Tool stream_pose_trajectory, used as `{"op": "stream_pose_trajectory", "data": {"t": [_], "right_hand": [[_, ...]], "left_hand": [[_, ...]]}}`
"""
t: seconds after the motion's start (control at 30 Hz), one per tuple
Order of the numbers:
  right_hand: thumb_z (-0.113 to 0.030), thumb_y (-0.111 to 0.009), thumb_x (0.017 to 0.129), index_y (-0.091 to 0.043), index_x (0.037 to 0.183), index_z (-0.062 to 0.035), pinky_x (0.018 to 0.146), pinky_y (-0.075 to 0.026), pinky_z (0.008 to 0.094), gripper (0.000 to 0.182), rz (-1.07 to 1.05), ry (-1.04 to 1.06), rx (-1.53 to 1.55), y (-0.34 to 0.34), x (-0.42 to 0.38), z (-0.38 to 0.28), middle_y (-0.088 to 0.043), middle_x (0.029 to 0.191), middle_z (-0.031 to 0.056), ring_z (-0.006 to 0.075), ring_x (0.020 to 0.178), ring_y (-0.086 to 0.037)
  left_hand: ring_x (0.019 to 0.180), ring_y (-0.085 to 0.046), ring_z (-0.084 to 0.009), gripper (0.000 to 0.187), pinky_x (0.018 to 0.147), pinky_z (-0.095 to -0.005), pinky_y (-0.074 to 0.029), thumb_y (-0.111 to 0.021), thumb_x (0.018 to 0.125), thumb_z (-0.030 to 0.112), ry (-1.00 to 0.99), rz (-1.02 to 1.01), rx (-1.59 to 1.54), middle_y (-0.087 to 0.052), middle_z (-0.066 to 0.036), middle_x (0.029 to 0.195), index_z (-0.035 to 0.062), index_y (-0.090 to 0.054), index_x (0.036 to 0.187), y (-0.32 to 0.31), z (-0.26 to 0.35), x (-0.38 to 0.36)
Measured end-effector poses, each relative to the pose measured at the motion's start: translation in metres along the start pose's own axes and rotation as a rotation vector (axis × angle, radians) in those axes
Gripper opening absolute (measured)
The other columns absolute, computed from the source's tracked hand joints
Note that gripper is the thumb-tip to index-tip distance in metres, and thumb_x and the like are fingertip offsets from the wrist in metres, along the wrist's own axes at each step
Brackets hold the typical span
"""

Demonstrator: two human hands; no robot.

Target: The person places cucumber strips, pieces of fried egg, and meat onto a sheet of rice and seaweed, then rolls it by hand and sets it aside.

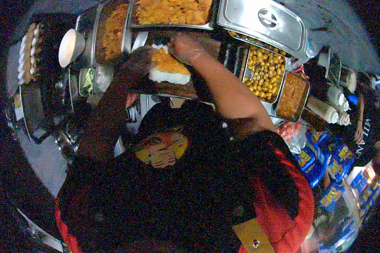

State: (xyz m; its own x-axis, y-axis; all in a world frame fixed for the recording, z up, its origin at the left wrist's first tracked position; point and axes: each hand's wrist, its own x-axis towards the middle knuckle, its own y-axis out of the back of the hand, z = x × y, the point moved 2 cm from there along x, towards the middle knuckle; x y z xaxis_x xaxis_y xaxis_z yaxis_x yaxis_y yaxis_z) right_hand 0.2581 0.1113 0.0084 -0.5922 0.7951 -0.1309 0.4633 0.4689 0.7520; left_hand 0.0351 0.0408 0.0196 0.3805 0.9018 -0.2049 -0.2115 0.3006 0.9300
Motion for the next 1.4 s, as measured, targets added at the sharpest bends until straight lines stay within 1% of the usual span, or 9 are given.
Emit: {"op": "stream_pose_trajectory", "data": {"t": [0.13, 0.2, 0.43, 0.57, 0.63, 0.73, 0.93, 1.2, 1.4], "right_hand": [[-0.022, -0.067, 0.098, -0.07, 0.119, -0.0052, 0.096, -0.055, 0.0498, 0.028, -0.156, -0.19, 0.138, 0.016, -0.038, 0.005, -0.072, 0.11, 0.0246, 0.0456, 0.106, -0.069], [-0.018, -0.066, 0.097, -0.069, 0.122, -0.0061, 0.095, -0.055, 0.0495, 0.027, -0.311, -0.028, -0.001, 0.003, -0.052, 0.009, -0.072, 0.113, 0.0251, 0.0454, 0.107, -0.069], [-0.013, -0.066, 0.094, -0.07, 0.123, -0.0081, 0.092, -0.056, 0.0484, 0.029, -0.242, -0.275, 0.08, 0.016, -0.069, 0.013, -0.073, 0.112, 0.025, 0.0453, 0.103, -0.07], [-0.021, -0.07, 0.095, -0.07, 0.126, -0.0097, 0.095, -0.055, 0.048, 0.033, -0.233, -0.171, -0.023, 0.003, -0.064, 0.018, -0.073, 0.113, 0.0214, 0.0427, 0.106, -0.069], [-0.03, -0.071, 0.095, -0.071, 0.128, -0.0118, 0.101, -0.052, 0.0492, 0.038, 0.091, 0.021, -0.04, 0.004, -0.068, -0.001, -0.073, 0.117, 0.0174, 0.0393, 0.114, -0.067], [-0.033, -0.07, 0.094, -0.073, 0.125, -0.0148, 0.1, -0.053, 0.0523, 0.037, 0.004, 0.031, -0.126, -0.012, -0.055, -0.009, -0.072, 0.118, 0.0158, 0.0385, 0.113, -0.068], [-0.031, -0.068, 0.091, -0.078, 0.11, -0.0156, 0.093, -0.057, 0.0538, 0.026, 0.066, 0.068, -0.153, -0.033, -0.041, 0.0, -0.072, 0.111, 0.0158, 0.0394, 0.104, -0.07], [-0.029, -0.07, 0.094, -0.074, 0.119, -0.0119, 0.102, -0.051, 0.0483, 0.03, -0.084, -0.012, -0.204, -0.012, -0.059, -0.002, -0.071, 0.117, 0.0163, 0.0361, 0.117, -0.065], [-0.027, -0.07, 0.097, -0.071, 0.118, -0.0072, 0.104, -0.051, 0.0479, 0.029, 0.11, -0.103, 0.134, -0.002, -0.065, 0.005, -0.07, 0.123, 0.0184, 0.0414, 0.118, -0.064]], "left_hand": [[0.126, -0.063, -0.0367, 0.052, 0.108, -0.0456, -0.052, -0.077, 0.083, 0.031, -0.083, 0.043, -0.131, -0.067, -0.016, 0.13, 0.0178, -0.069, 0.133, 0.008, 0.001, 0.005], [0.124, -0.064, -0.0368, 0.054, 0.108, -0.0458, -0.052, -0.078, 0.082, 0.031, 0.022, -0.041, -0.08, -0.067, -0.016, 0.132, 0.0174, -0.069, 0.134, 0.01, 0.01, 0.01], [0.126, -0.065, -0.0354, 0.053, 0.112, -0.0453, -0.05, -0.079, 0.079, 0.029, -0.039, -0.212, -0.055, -0.069, -0.016, 0.136, 0.0159, -0.074, 0.13, -0.017, 0.001, 0.036], [0.126, -0.066, -0.0354, 0.051, 0.112, -0.0439, -0.051, -0.079, 0.079, 0.022, -0.173, -0.165, -0.038, -0.071, -0.017, 0.132, 0.0127, -0.074, 0.129, -0.039, -0.011, 0.041], [0.125, -0.066, -0.0357, 0.054, 0.112, -0.0423, -0.051, -0.08, 0.078, 0.015, -0.085, -0.253, -0.453, -0.071, -0.018, 0.132, 0.0107, -0.073, 0.131, -0.049, -0.019, 0.039], [0.122, -0.067, -0.0364, 0.055, 0.111, -0.0418, -0.053, -0.08, 0.078, 0.01, -0.11, -0.125, -0.728, -0.07, -0.019, 0.133, 0.0102, -0.071, 0.132, -0.054, -0.038, 0.036], [0.125, -0.066, -0.035, 0.049, 0.111, -0.0428, -0.052, -0.077, 0.081, 0.018, -0.09, -0.133, -0.085, -0.07, -0.017, 0.13, 0.0139, -0.072, 0.13, -0.036, -0.043, 0.024], [0.12, -0.067, -0.035, 0.044, 0.11, -0.0456, -0.051, -0.075, 0.083, 0.027, -0.114, -0.03, -0.076, -0.072, -0.014, 0.125, 0.0151, -0.074, 0.126, -0.02, -0.027, 0.01], [0.12, -0.068, -0.0343, 0.042, 0.108, -0.0457, -0.052, -0.077, 0.083, 0.03, -0.093, -0.089, -0.006, -0.074, -0.015, 0.123, 0.0115, -0.076, 0.121, -0.073, -0.058, 0.027]]}}
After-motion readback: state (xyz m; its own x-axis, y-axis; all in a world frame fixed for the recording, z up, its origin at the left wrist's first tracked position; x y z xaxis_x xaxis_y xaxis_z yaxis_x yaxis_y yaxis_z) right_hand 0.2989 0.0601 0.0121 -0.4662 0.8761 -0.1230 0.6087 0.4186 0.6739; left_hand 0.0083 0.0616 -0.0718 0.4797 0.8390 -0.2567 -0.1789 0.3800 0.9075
